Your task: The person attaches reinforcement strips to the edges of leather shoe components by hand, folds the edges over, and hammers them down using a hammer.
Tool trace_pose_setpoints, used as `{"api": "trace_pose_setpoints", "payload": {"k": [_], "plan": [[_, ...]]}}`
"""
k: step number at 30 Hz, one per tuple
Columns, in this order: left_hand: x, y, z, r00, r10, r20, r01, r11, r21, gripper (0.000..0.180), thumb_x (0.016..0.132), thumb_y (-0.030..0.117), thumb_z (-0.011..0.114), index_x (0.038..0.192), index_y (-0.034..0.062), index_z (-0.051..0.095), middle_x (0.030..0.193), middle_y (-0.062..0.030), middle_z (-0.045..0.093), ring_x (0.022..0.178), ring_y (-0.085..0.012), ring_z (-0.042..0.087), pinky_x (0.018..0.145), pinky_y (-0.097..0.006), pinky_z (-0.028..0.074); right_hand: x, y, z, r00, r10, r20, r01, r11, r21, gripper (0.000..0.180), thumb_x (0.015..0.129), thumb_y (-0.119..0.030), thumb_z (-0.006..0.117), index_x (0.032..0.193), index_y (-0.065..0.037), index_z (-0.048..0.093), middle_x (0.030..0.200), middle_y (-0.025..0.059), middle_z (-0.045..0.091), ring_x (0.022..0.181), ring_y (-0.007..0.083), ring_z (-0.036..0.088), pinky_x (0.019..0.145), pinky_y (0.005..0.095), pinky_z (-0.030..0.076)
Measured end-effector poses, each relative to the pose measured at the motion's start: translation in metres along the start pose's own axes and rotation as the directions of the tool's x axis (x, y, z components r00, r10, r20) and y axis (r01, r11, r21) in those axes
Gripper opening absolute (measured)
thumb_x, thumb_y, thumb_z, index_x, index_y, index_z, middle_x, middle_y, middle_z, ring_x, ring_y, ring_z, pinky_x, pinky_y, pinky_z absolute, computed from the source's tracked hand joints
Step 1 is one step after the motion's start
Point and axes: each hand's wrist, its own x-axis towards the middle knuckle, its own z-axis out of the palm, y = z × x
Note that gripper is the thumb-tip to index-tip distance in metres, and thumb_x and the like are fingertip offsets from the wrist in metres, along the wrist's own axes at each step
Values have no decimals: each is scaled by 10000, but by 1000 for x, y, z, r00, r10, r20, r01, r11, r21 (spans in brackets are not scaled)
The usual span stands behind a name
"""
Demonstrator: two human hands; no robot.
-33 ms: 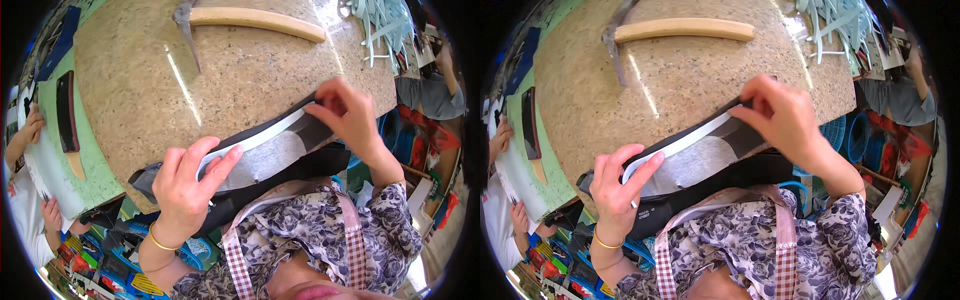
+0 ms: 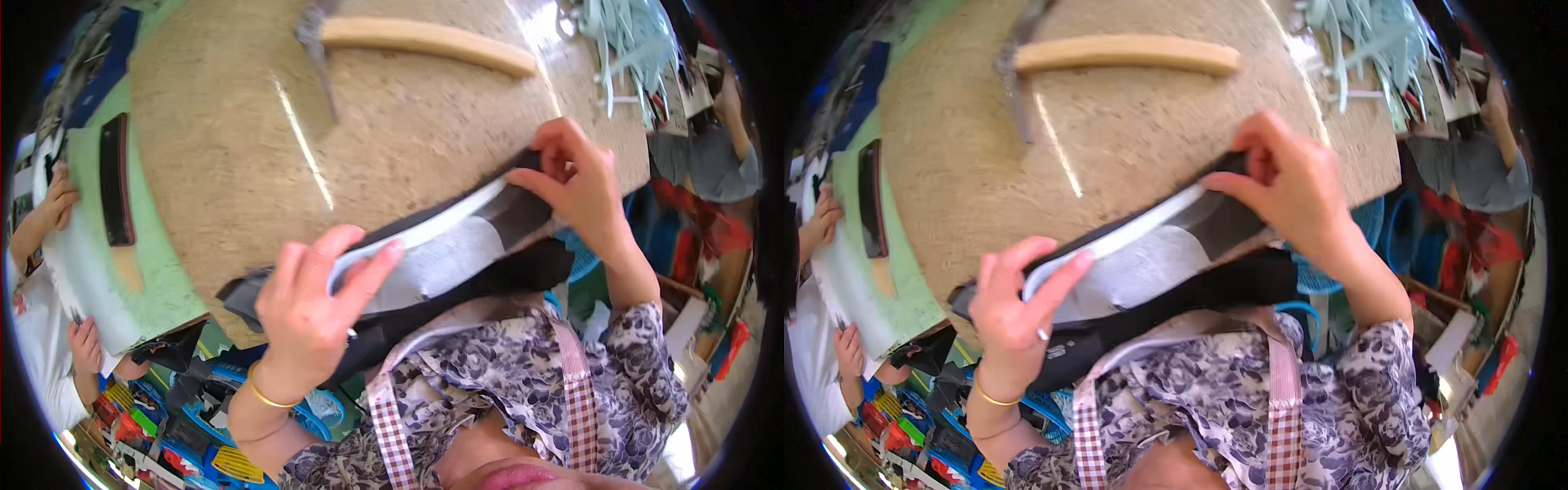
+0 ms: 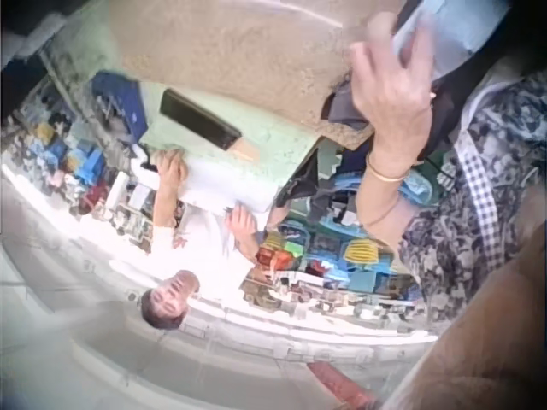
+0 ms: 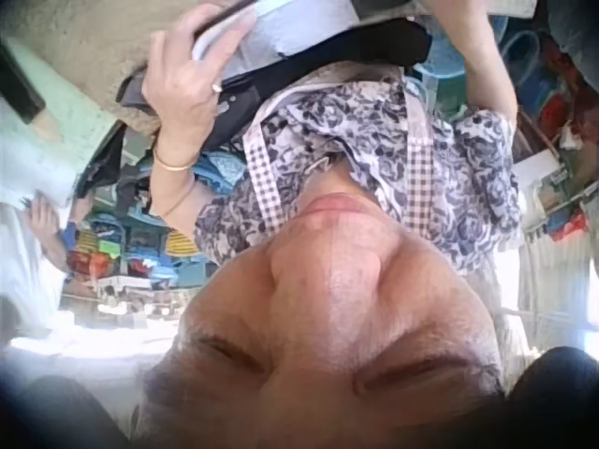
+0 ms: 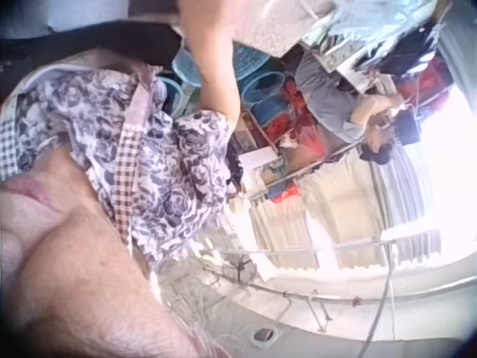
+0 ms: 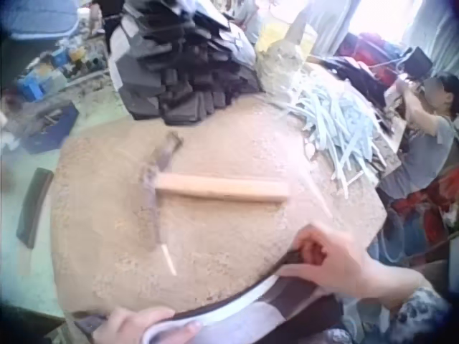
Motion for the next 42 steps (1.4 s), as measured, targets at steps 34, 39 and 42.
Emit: {"api": "trace_pose_setpoints", "payload": {"k": [34,39,42], "plan": [[-38,-30,-30,799,-590,121,538,609,-583,197,806,-60,725,993,-46,664,819,-23,643,721,-48,600,617,-172,476,6,-57,58,493,-846,200,854,515,71,371,658,-101,624,1007,-6,707,1132,74,686,934,208,650,613,272,571],[-38,-31,-22,794,-601,95,540,624,-565,157,817,-20,729,957,-21,655,710,24,573,610,-19,510,538,-168,405,0,-60,55,492,-836,243,850,522,72,393,635,-103,627,1006,2,706,1131,79,684,935,210,638,610,265,566],[-27,-32,-34,802,-584,129,596,764,-247,206,798,39,765,930,10,609,615,62,446,543,-11,372,482,-190,284,0,-63,51,477,-844,244,859,506,74,390,635,-105,630,999,13,704,1143,101,679,946,219,633,630,276,570]]}}
